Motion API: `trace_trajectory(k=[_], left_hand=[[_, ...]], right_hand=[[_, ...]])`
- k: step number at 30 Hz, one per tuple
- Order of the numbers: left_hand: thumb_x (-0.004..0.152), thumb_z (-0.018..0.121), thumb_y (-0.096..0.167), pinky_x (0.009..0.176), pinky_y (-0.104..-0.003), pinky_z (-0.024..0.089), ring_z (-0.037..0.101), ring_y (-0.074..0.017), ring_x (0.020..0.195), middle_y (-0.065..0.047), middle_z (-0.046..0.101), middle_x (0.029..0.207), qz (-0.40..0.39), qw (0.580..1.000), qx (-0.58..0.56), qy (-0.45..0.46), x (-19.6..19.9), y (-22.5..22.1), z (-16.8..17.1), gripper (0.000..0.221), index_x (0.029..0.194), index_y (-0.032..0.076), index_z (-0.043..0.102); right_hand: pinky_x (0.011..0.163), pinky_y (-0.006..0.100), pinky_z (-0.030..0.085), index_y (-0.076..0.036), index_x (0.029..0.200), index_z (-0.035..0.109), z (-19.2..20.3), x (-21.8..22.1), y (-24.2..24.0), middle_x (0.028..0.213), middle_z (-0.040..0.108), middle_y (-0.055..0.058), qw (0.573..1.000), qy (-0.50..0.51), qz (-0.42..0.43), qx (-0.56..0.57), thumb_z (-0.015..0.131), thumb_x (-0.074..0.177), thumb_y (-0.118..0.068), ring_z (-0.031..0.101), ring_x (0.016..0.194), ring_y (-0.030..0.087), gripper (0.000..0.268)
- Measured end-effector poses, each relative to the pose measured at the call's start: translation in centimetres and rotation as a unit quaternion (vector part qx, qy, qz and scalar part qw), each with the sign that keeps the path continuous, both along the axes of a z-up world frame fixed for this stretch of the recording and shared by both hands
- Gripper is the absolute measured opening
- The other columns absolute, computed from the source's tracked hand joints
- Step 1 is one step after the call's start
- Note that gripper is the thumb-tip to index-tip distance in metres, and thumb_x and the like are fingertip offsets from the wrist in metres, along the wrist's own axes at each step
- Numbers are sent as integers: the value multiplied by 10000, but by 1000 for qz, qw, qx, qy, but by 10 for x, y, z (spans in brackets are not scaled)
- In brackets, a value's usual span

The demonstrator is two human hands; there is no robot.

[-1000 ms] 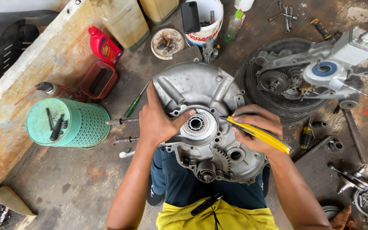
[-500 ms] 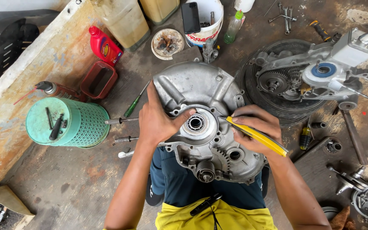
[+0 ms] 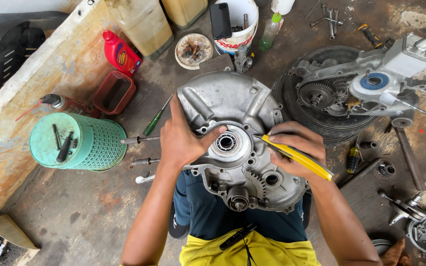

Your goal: The person sits on the workshop floor with a motorcycle engine crankcase cover on their lap and scrapes old gasket material from its mating surface using a yellow utility knife. They rotate the cover to reach different edges, then scrape around the bearing bore and finally pick up a hex key.

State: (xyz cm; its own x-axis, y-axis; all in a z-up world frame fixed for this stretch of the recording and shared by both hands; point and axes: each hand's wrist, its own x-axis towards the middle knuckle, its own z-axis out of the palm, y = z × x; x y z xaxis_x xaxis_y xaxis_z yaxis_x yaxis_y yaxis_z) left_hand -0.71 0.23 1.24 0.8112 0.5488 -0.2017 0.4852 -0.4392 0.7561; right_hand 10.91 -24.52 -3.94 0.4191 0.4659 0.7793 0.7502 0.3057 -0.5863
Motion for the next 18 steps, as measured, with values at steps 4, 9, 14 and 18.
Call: trace_trajectory(k=[4,9,14,18], left_hand=[[626,854,552,968,-618,504,655,-547,1078,-314,688,1141,4,1000,-3,-3,0,-1,1,1156,1508,134,234],[631,848,560,968,-629,501,650,-553,1078,-331,683,1140,4,1000,3,0,-1,-2,3,1169,1518,130,219],[633,846,575,960,-623,505,654,-546,1080,-320,685,1148,4,1000,-1,-2,-3,-2,1,1164,1519,147,224],[629,844,580,965,-617,503,652,-545,1091,-321,680,1164,1,1000,-5,-5,-4,-2,3,1171,1523,142,226]], right_hand=[[640,459,587,69,875,752,6,-1,2,836,704,237,1000,7,19,5,757,834,48,704,685,367,47],[641,448,588,68,870,748,3,-1,1,841,702,235,1000,12,19,1,758,817,47,703,687,357,58],[647,445,588,70,866,736,-5,0,-1,849,712,242,1000,-3,8,3,756,830,39,707,698,368,52],[691,468,591,86,941,708,-20,7,-10,899,711,254,999,39,24,17,769,852,-9,720,775,364,144]])
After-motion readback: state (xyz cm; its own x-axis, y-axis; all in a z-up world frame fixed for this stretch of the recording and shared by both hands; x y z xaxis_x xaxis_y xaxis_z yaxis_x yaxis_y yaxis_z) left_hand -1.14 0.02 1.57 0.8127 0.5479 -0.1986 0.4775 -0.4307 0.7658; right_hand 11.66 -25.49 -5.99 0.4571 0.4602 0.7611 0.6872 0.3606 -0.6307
